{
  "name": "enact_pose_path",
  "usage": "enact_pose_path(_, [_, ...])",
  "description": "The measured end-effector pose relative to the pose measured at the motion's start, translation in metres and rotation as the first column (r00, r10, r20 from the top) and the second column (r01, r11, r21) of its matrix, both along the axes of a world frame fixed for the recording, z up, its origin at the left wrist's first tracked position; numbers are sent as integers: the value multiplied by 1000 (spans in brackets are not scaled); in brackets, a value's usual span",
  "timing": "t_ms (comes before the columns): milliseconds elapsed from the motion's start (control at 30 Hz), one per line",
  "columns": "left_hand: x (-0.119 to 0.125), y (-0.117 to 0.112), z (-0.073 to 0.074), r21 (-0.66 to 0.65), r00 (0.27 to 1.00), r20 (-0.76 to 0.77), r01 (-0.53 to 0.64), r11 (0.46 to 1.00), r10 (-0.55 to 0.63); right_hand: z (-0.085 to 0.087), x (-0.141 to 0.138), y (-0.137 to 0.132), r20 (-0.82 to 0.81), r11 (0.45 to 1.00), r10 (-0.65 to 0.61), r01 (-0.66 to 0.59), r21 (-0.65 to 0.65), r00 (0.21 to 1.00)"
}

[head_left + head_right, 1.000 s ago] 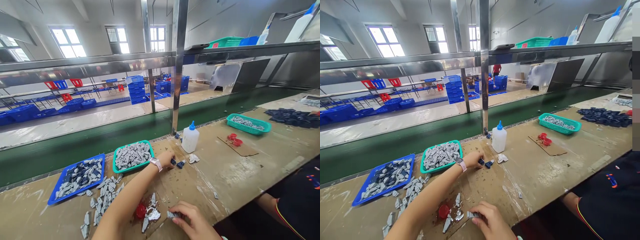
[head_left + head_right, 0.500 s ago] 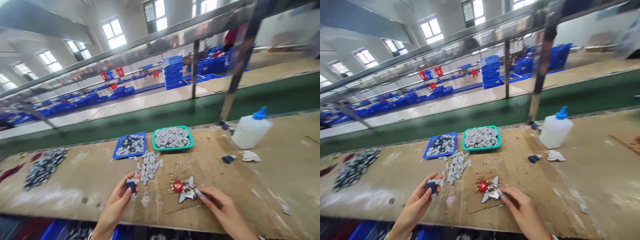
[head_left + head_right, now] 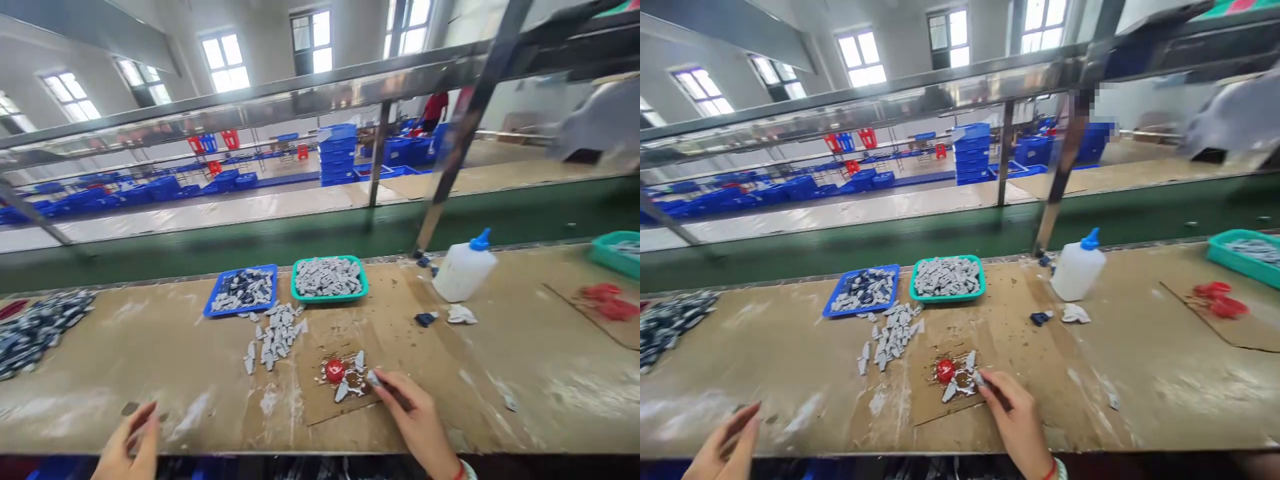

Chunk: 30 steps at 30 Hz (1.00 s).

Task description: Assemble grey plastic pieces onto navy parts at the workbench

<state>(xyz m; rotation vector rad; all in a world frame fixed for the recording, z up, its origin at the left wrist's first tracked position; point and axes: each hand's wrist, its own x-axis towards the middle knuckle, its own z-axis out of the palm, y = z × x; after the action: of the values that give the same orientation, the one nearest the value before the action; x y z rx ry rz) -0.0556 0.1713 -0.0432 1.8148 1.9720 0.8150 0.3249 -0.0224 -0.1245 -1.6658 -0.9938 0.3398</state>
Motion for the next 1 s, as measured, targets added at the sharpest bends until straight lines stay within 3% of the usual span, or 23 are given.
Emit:
enact_pose_path(33, [51,8,13,120,978,50,196,973,-203,3,0,1,-6,1000,8,-8,14,1000])
enact_pose_path(67, [107,13,26,224,867,36,478,849,-497,5,0,2,-11,999,18,-18,29,1000])
enact_pose_path(100, [163,14,36,245,723,6,669,702,-691,8,0,3,-13,999,28,-27,45,1000])
enact_pose_path(167, [271,6,45,191,417,-50,896,401,-907,11,-2,3,-12,996,42,-41,73,999])
enact_pose_path(233, [357,-8,38,89,111,-89,991,104,-990,15,-4,2,-5,995,60,-60,77,998])
enact_pose_path(267, [391,-16,30,41,5,-101,999,1,-995,16,-5,2,-1,995,72,-72,70,997])
enact_pose_path(300, [418,-23,21,-11,-75,-109,997,-75,-991,18,-6,1,6,995,85,-85,60,996])
enact_pose_path(367, [456,-35,3,-83,-161,-115,985,-152,-980,21,-6,1,40,995,93,-94,33,995])
enact_pose_path(433, [478,-40,-9,-117,-186,-99,978,-174,-978,23,-2,2,96,997,78,-78,-6,992])
enact_pose_path(500, [487,-38,-11,-117,-176,-57,979,-169,-983,23,3,4,141,997,69,-63,-44,988])
enact_pose_path(567, [484,-29,-4,-89,-143,8,986,-143,-990,22,7,9,167,995,83,-72,-71,982])
enact_pose_path(633, [466,-18,11,-33,-90,92,995,-94,-992,20,9,14,198,991,111,-95,-90,974])
enact_pose_path(733, [407,0,37,66,-9,258,998,9,-966,17,6,20,271,982,169,-139,-125,948])
enact_pose_path(833, [324,8,52,97,83,470,985,145,-879,14,1,20,335,971,222,-176,-161,916])
enact_pose_path(900, [270,4,48,70,170,614,961,268,-770,12,-1,19,359,963,253,-198,-183,899])
enact_pose_path(1000, [206,-13,26,-2,296,790,877,480,-537,13,1,16,371,950,299,-235,-208,879])
